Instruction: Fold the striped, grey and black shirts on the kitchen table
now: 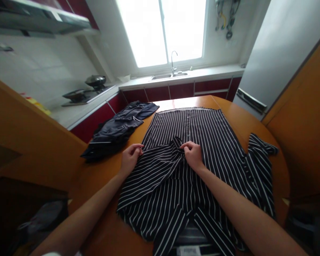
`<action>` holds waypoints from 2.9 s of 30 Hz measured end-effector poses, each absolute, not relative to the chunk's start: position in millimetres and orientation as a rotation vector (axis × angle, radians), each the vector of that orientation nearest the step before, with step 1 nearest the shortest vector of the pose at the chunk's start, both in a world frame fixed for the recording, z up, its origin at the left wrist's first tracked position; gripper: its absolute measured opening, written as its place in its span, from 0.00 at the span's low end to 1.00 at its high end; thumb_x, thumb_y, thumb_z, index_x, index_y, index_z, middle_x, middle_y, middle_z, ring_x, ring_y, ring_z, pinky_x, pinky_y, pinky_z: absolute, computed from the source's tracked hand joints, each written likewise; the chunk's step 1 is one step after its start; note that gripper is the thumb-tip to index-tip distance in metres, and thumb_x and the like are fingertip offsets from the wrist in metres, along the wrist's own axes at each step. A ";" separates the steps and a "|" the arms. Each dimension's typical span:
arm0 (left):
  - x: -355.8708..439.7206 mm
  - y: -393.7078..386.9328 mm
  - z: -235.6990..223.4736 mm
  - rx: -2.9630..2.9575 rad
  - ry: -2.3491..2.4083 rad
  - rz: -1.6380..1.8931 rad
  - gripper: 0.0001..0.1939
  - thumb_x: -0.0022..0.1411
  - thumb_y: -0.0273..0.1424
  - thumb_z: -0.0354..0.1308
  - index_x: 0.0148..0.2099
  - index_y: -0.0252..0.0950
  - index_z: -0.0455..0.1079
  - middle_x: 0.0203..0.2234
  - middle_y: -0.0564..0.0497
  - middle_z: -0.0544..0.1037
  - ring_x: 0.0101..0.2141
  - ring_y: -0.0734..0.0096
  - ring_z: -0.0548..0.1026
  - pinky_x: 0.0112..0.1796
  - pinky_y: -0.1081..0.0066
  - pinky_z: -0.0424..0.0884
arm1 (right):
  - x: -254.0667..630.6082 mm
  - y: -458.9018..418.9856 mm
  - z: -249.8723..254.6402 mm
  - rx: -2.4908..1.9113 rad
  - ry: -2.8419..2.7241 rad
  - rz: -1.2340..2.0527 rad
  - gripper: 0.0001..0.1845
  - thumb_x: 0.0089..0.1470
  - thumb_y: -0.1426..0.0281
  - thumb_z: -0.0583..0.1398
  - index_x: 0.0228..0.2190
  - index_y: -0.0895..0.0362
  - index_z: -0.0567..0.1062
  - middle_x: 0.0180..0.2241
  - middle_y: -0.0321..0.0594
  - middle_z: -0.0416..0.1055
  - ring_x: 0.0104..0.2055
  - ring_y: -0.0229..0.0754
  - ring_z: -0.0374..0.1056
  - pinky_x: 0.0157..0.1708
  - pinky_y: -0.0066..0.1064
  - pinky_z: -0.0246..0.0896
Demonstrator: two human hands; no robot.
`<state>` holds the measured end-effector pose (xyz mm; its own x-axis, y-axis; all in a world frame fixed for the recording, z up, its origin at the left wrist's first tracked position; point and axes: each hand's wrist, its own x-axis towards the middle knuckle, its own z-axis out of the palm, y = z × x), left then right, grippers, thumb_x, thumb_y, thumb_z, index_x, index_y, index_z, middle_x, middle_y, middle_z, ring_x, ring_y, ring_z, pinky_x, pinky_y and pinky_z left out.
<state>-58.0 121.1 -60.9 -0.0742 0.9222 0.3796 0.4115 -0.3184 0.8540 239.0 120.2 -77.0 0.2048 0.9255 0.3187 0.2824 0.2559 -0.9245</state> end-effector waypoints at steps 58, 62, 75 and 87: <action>-114.7 168.0 -61.6 2.380 1.163 0.531 0.18 0.68 0.46 0.54 0.37 0.41 0.78 0.45 0.46 0.72 0.49 0.58 0.68 0.57 0.57 0.60 | 236.0 115.0 -66.7 -1.150 -1.277 0.445 0.07 0.56 0.64 0.62 0.34 0.54 0.74 0.35 0.41 0.74 0.41 0.46 0.71 0.47 0.41 0.70; -113.9 170.7 -66.4 2.386 1.213 0.572 0.17 0.66 0.46 0.56 0.32 0.39 0.73 0.43 0.46 0.73 0.47 0.58 0.68 0.53 0.59 0.63 | 236.1 115.3 -68.3 -1.169 -1.282 0.417 0.07 0.57 0.64 0.61 0.35 0.54 0.74 0.36 0.42 0.75 0.42 0.46 0.71 0.47 0.41 0.70; -92.1 145.3 -57.9 2.487 1.520 0.738 0.14 0.67 0.33 0.56 0.53 0.39 0.72 0.51 0.42 0.74 0.53 0.51 0.69 0.55 0.49 0.63 | 240.8 120.4 -78.6 -1.403 -1.640 0.171 0.12 0.56 0.71 0.56 0.38 0.56 0.78 0.44 0.51 0.73 0.51 0.55 0.69 0.55 0.52 0.65; -66.8 119.7 -76.6 2.604 1.287 0.215 0.35 0.74 0.50 0.43 0.75 0.39 0.47 0.72 0.42 0.48 0.71 0.52 0.43 0.68 0.49 0.39 | 221.6 106.3 -95.1 -1.352 -2.332 0.279 0.30 0.66 0.55 0.52 0.64 0.52 0.66 0.69 0.46 0.56 0.73 0.53 0.45 0.70 0.57 0.38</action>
